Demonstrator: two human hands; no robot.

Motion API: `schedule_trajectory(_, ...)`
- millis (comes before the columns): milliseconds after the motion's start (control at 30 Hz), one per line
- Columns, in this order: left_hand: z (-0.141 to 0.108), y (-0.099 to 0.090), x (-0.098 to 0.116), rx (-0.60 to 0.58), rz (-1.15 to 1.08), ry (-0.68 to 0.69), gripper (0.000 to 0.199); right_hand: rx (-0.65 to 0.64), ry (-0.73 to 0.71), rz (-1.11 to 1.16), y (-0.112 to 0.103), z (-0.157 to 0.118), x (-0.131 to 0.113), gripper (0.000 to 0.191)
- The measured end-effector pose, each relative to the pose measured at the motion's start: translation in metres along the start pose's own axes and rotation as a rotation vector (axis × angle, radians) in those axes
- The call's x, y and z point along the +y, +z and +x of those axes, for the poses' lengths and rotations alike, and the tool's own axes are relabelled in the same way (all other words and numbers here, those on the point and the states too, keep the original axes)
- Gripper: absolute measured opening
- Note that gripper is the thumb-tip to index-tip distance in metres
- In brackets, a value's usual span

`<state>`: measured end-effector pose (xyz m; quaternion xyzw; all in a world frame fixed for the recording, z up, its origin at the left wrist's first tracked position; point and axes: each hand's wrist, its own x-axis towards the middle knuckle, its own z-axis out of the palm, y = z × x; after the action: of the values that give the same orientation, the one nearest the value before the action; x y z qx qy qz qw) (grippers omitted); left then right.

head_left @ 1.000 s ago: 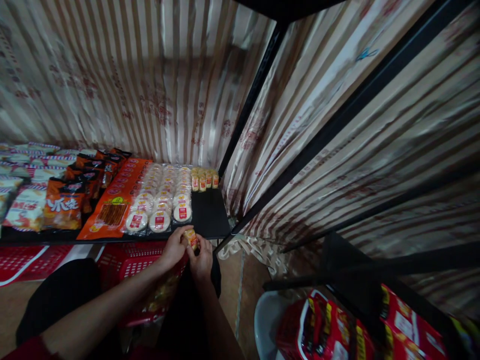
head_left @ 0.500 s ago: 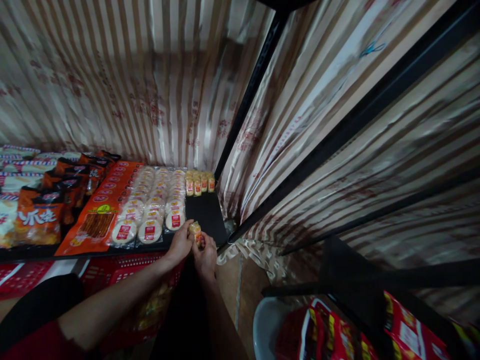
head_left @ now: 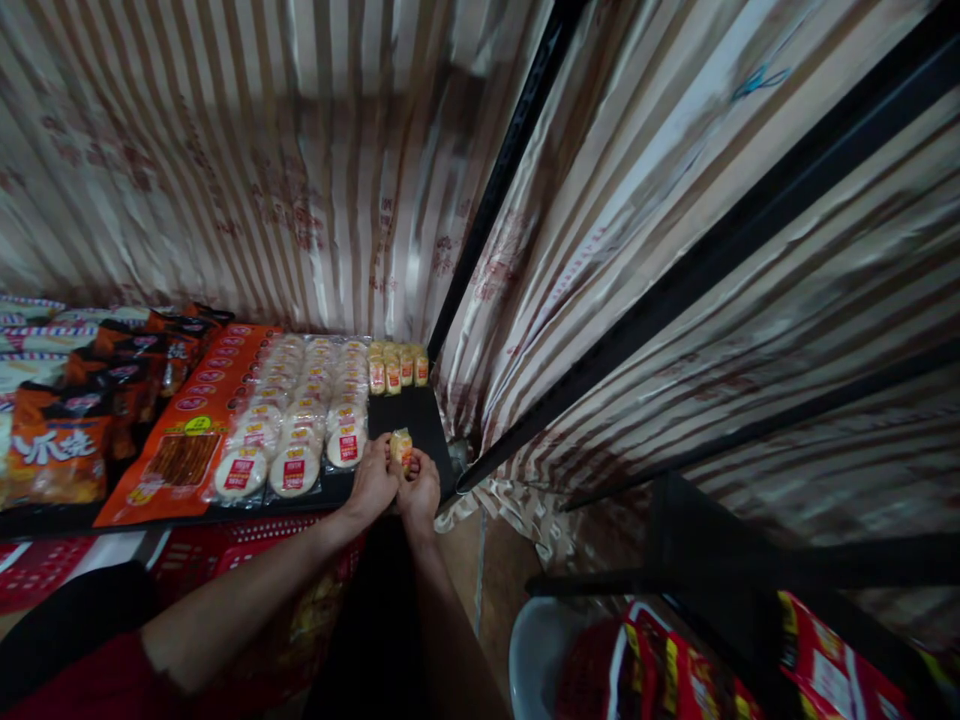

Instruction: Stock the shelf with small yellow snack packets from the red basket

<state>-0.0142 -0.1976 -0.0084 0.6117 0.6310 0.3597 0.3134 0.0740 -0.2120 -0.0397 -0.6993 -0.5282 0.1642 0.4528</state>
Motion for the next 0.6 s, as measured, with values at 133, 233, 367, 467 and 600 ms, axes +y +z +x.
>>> schedule_trajectory(133, 0.002, 0.007, 0.0, -0.055, -0.007, -0.001, 0.041, 0.027, -0.001, -0.015, 0.004, 0.007, 0.005, 0.027)
schedule_trajectory(233, 0.003, 0.01, 0.003, -0.076, 0.031, -0.02, 0.039, 0.048, 0.003, -0.014, 0.009, 0.013, 0.01, 0.026)
schedule_trajectory(367, 0.006, 0.01, 0.013, -0.085, 0.079, -0.084, 0.036, 0.062, -0.007, 0.002, 0.016, 0.024, 0.016, 0.026)
schedule_trajectory(467, 0.013, 0.01, 0.022, -0.099, 0.07, -0.107, 0.037, 0.064, -0.01, 0.017, 0.02, 0.033, 0.018, 0.025)
schedule_trajectory(600, 0.027, 0.01, 0.029, -0.116, 0.053, -0.133, 0.035, 0.051, 0.004, 0.018, 0.024, 0.048, 0.018, 0.023)
